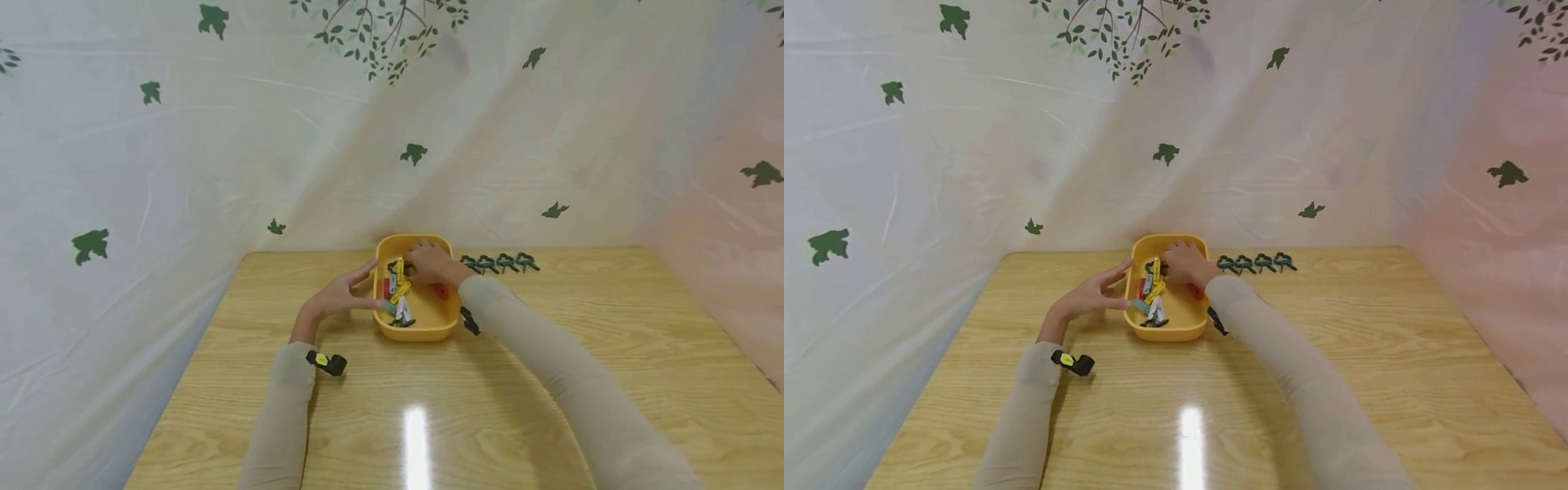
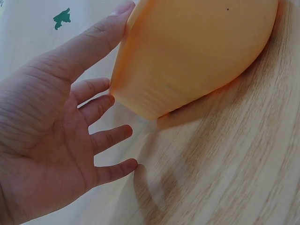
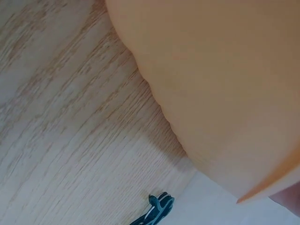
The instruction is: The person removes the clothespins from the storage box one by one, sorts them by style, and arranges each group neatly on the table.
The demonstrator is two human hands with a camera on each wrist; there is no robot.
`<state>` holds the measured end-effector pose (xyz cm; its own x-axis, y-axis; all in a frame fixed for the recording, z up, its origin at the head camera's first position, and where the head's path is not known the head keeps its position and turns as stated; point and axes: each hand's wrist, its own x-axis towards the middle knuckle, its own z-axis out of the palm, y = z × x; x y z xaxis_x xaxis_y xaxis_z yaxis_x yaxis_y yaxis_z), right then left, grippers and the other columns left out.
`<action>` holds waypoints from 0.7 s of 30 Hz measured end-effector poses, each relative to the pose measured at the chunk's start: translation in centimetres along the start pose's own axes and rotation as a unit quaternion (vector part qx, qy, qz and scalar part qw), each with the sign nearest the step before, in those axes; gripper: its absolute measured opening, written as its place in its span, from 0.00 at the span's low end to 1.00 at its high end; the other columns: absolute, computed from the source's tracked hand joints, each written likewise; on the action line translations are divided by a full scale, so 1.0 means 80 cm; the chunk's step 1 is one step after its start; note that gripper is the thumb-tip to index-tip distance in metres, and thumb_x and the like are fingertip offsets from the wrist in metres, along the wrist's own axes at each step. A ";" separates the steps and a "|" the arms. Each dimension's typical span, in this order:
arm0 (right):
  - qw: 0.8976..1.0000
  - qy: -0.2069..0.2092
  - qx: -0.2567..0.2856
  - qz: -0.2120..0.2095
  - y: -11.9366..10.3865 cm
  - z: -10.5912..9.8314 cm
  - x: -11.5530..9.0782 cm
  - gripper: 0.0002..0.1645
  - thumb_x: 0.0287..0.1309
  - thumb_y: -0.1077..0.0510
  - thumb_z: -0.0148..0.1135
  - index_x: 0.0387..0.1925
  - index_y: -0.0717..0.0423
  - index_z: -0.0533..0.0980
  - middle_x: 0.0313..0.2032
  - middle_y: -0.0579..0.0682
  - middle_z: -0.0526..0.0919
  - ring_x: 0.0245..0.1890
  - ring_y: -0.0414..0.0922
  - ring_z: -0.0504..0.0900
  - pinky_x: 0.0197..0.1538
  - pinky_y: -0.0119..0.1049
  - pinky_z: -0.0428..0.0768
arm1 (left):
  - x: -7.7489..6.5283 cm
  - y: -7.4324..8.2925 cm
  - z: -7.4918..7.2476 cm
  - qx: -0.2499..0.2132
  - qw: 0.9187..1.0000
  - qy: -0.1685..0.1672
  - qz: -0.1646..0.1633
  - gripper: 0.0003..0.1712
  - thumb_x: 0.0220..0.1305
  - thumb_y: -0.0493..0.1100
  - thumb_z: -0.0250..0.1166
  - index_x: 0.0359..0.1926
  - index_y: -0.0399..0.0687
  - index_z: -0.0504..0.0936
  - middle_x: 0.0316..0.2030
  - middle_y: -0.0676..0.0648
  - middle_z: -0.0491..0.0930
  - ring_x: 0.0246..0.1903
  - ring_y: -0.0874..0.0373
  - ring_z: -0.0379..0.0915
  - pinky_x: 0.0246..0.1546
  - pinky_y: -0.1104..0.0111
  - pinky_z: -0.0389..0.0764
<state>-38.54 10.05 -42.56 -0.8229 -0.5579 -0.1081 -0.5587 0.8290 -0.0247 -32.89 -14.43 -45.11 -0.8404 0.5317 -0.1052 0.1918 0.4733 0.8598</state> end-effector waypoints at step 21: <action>0.999 0.009 -0.036 0.025 -0.006 0.008 -0.002 0.20 0.59 0.39 0.57 0.35 0.52 0.78 0.38 0.50 0.79 0.44 0.51 0.70 0.55 0.53 0.67 | 0.001 -0.003 0.001 -0.001 1.000 0.006 0.006 0.56 0.46 0.61 0.72 0.71 0.75 0.48 0.72 0.63 0.47 0.72 0.51 0.43 0.68 0.44 0.50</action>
<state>-38.05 9.78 -43.14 -0.8513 -0.5170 -0.0894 -0.5224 0.8512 0.0513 -33.02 -14.46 -45.37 -0.8444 0.5282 -0.0889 0.2008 0.4660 0.8617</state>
